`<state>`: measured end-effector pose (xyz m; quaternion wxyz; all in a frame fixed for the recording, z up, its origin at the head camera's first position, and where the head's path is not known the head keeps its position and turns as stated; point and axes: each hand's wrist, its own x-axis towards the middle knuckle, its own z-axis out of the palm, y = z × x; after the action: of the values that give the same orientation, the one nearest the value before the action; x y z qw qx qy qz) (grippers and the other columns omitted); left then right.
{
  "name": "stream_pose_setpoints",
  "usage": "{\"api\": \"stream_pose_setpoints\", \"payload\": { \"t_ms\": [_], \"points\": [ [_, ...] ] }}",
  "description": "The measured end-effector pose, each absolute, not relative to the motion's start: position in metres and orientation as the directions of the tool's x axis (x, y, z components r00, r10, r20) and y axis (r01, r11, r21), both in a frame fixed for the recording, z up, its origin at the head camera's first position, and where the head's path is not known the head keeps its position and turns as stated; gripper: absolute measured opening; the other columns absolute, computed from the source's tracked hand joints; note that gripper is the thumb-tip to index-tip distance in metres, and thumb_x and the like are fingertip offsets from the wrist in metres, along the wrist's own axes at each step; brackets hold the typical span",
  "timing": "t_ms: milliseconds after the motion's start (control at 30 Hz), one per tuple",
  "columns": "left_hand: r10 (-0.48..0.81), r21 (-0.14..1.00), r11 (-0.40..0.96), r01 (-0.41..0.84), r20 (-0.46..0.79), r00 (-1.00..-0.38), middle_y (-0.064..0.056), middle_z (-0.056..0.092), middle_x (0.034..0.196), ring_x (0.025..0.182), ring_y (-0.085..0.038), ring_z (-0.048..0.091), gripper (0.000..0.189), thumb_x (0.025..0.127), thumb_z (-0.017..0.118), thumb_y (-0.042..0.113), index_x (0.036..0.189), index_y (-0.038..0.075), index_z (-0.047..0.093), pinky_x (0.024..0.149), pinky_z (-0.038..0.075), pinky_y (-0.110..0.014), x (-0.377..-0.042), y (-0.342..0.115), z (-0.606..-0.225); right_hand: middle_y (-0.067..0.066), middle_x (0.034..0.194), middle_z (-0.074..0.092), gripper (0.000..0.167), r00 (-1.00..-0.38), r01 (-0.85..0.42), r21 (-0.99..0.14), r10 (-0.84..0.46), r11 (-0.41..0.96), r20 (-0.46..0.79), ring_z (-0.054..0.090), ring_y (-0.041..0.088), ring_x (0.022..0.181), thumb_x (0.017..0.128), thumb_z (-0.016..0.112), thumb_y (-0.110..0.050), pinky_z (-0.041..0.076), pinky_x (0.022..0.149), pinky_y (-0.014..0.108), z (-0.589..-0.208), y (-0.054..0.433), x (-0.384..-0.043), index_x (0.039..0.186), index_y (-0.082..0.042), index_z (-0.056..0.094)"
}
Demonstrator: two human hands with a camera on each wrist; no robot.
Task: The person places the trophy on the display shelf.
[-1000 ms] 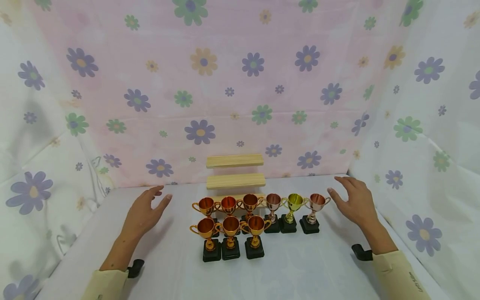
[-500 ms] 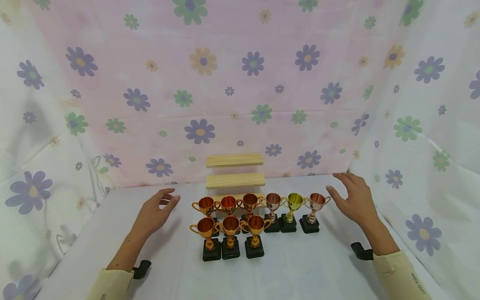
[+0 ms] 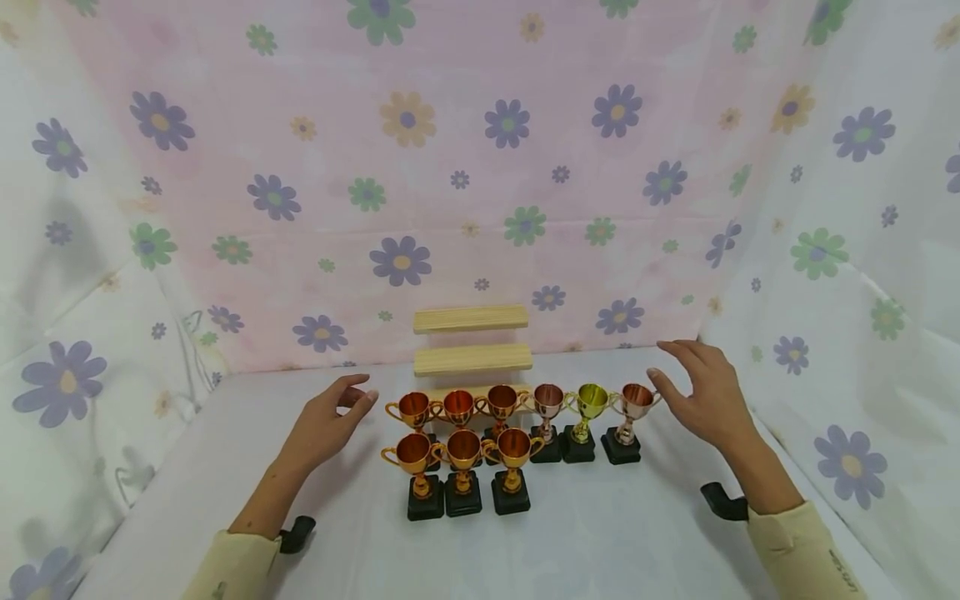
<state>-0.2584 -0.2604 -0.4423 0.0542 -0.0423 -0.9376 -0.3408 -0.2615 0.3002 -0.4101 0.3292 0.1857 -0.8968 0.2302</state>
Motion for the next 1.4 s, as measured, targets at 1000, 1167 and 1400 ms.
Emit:
{"api": "stream_pose_setpoints", "payload": {
  "t_ms": [1000, 1167, 1400],
  "points": [
    [0.234, 0.748, 0.624, 0.224, 0.095, -0.968, -0.016, 0.069, 0.126, 0.108, -0.030, 0.069, 0.053, 0.097, 0.053, -0.003, 0.148, 0.009, 0.059, 0.088, 0.059, -0.046, -0.283, -0.227, -0.455, 0.003, 0.141, 0.063, 0.051, -0.771, -0.607, -0.333, -0.434, 0.722, 0.465, 0.064, 0.027, 0.118, 0.100, 0.077, -0.025, 0.055, 0.091, 0.057, -0.402, 0.293, -0.250, 0.148, -0.015, 0.061],
    [0.258, 0.779, 0.589, 0.218, 0.074, -0.963, -0.014, 0.070, 0.124, 0.107, -0.029, 0.068, 0.053, 0.097, 0.054, -0.004, 0.148, 0.011, 0.060, 0.084, 0.055, -0.041, -0.287, -0.224, -0.461, -0.004, 0.133, 0.064, 0.051, -0.753, -0.636, -0.301, -0.486, 0.710, 0.444, 0.063, 0.008, 0.101, 0.096, 0.081, -0.024, 0.058, 0.083, 0.043, -0.402, 0.292, -0.248, 0.144, -0.017, 0.064],
    [0.281, 0.800, 0.562, 0.211, 0.055, -0.958, -0.010, 0.069, 0.135, 0.121, -0.036, 0.063, 0.055, 0.100, 0.057, -0.003, 0.152, 0.014, 0.057, 0.087, 0.057, -0.044, -0.286, -0.218, -0.469, -0.008, 0.122, 0.066, 0.050, -0.731, -0.666, -0.276, -0.533, 0.693, 0.427, 0.058, 0.002, 0.095, 0.092, 0.084, -0.019, 0.057, 0.080, 0.035, -0.403, 0.291, -0.248, 0.139, -0.015, 0.067]
  ]
}}
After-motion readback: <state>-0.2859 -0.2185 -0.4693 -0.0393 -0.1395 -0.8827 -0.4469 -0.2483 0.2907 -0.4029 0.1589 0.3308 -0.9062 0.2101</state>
